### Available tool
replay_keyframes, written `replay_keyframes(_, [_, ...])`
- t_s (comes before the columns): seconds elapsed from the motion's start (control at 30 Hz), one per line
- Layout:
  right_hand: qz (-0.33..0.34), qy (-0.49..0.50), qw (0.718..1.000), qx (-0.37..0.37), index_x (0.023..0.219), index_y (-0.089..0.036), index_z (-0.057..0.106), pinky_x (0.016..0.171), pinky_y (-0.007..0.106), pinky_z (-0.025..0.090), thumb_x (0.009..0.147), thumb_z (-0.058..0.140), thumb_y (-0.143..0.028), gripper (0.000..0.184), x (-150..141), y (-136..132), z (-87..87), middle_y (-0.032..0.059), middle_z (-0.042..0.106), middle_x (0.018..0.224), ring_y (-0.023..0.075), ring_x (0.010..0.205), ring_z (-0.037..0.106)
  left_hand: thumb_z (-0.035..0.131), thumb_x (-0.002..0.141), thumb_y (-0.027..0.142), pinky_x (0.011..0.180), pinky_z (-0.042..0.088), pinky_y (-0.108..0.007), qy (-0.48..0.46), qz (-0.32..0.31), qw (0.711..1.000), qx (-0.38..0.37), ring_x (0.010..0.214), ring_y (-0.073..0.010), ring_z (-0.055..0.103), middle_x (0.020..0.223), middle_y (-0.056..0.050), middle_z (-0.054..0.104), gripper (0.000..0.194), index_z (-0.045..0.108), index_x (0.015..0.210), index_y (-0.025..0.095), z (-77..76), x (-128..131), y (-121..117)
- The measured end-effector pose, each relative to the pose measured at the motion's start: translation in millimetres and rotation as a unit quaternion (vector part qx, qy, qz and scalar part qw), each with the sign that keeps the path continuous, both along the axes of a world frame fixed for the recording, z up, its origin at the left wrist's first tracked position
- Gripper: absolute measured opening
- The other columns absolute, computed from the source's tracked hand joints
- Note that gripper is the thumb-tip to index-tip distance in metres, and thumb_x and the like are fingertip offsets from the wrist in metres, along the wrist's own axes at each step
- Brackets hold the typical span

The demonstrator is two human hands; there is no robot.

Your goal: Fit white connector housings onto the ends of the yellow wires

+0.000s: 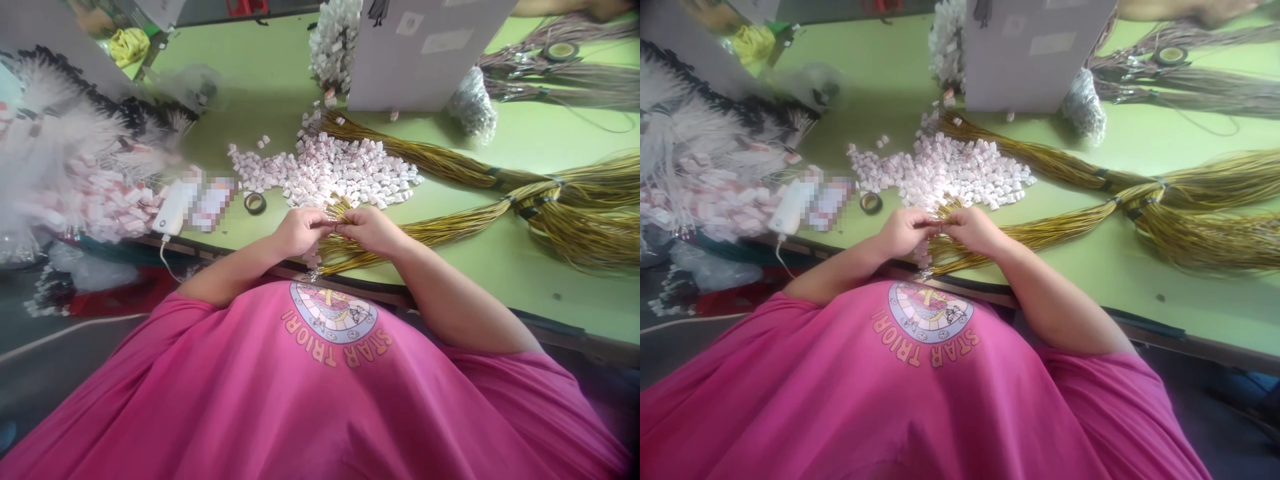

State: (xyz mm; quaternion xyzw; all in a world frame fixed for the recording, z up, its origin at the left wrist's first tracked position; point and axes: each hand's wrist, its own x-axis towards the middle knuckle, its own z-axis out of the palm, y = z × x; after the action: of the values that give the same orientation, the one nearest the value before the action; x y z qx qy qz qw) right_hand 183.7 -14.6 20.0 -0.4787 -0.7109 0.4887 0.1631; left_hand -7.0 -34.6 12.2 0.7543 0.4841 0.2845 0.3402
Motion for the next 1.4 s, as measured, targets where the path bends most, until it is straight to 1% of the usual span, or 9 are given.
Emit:
replay_keyframes(0.13, [0.016,0.036,0.996,0.077,0.064,-0.016,0.063,0.061,0.028,0.036,0.077,0.058,-0.028,0.018,4.2,3.5,-3.2,-0.0019,0.053,0.059,0.01,0.059,0.046,0.065,0.078,0.027,0.074,0.045,-0.028,0.049,-0.046,0.998,0.008,0.077,-0.0147,0.056,0.087,-0.006,0.064,0.01,0.069,0.08,0.018,11.5,-20.3,13.0])
replay_keyframes(0.27, [0.003,0.085,0.983,0.161,0.071,-0.016,0.068,0.072,0.03,0.04,0.073,0.06,-0.023,0.011,5.4,4.3,-4.8,0.0032,0.063,0.077,0.0136,0.075,0.054,0.057,0.081,0.02,0.085,0.043,-0.035,0.177,0.106,0.978,0.044,0.088,-0.0204,0.055,0.099,-0.01,0.06,0.018,0.067,0.096,0.015,5.7,-49.2,49.0])
replay_keyframes(0.5, [-0.015,0.112,0.994,-0.012,0.071,-0.015,0.064,0.057,0.028,0.038,0.071,0.06,-0.025,0.011,3.3,-1.6,1.3,0.0002,0.061,0.062,0.0105,0.057,0.05,0.057,0.074,0.011,0.089,0.039,-0.039,0.19,0.148,0.971,0.017,0.086,-0.0222,0.052,0.086,-0.01,0.058,0.008,0.063,0.075,0.016,-21.3,-74.3,91.7])
replay_keyframes(0.63, [-0.031,0.126,0.991,-0.036,0.064,-0.015,0.059,0.052,0.026,0.033,0.075,0.057,-0.028,0.016,2.3,-2.8,0.8,-0.0011,0.055,0.056,0.0083,0.051,0.044,0.057,0.074,0.01,0.087,0.043,-0.038,0.119,0.158,0.98,0.003,0.084,-0.0204,0.054,0.081,-0.007,0.061,0.009,0.064,0.076,0.017,-4.4,-68.6,74.4])
replay_keyframes(0.73, [-0.064,0.133,0.988,-0.038,0.06,-0.016,0.055,0.049,0.025,0.029,0.072,0.06,-0.028,0.017,0.8,-2.9,-1.9,-0.0035,0.048,0.052,0.0069,0.048,0.037,0.058,0.078,0.015,0.078,0.049,-0.035,-0.055,0.108,0.985,-0.124,0.072,-0.0158,0.059,0.075,-0.005,0.062,0.012,0.065,0.088,0.016,8.6,-50.2,46.4])
replay_keyframes(0.83, [-0.095,0.146,0.984,-0.031,0.061,-0.016,0.055,0.05,0.025,0.028,0.067,0.062,-0.027,0.014,-0.3,-3.0,-4.7,-0.0046,0.044,0.053,0.0073,0.051,0.037,0.068,0.074,0.018,0.069,0.053,-0.031,-0.229,0.049,0.936,-0.264,0.067,-0.0122,0.062,0.076,-0.004,0.065,0.016,0.064,0.089,0.014,10.6,-27.6,20.9])
replay_keyframes(0.93, [-0.09,0.14,0.986,-0.023,0.062,-0.016,0.055,0.051,0.025,0.028,0.067,0.061,-0.028,0.014,-0.6,-3.9,-4.0,-0.0042,0.043,0.055,0.008,0.054,0.037,0.077,0.066,0.019,0.067,0.054,-0.026,-0.309,0.051,0.896,-0.315,0.065,-0.0098,0.063,0.078,-0.003,0.066,0.025,0.063,0.086,0.013,5.4,-12.3,7.9])
replay_keyframes(1.17, [-0.1,0.087,0.99,0.041,0.055,-0.017,0.045,0.051,0.026,0.023,0.066,0.059,-0.025,0.019,-2.8,-7.3,5.4,-0.005,0.035,0.055,0.0071,0.055,0.031,0.077,0.069,0.02,0.064,0.054,-0.023,-0.349,0.068,0.883,-0.306,0.063,-0.0085,0.063,0.072,0.0,0.064,0.023,0.062,0.085,0.013,0.7,-8.9,4.3])
replay_keyframes(1.4, [-0.094,0.04,0.99,0.094,0.049,-0.019,0.032,0.052,0.027,0.019,0.067,0.057,-0.023,0.031,-5.1,-9.0,5.3,-0.006,0.024,0.052,0.0067,0.054,0.024,0.074,0.07,0.016,0.069,0.056,-0.027,-0.282,0.093,0.92,-0.256,0.066,-0.0093,0.064,0.078,-0.001,0.066,0.02,0.062,0.087,0.013,7.1,-5.4,0.6])
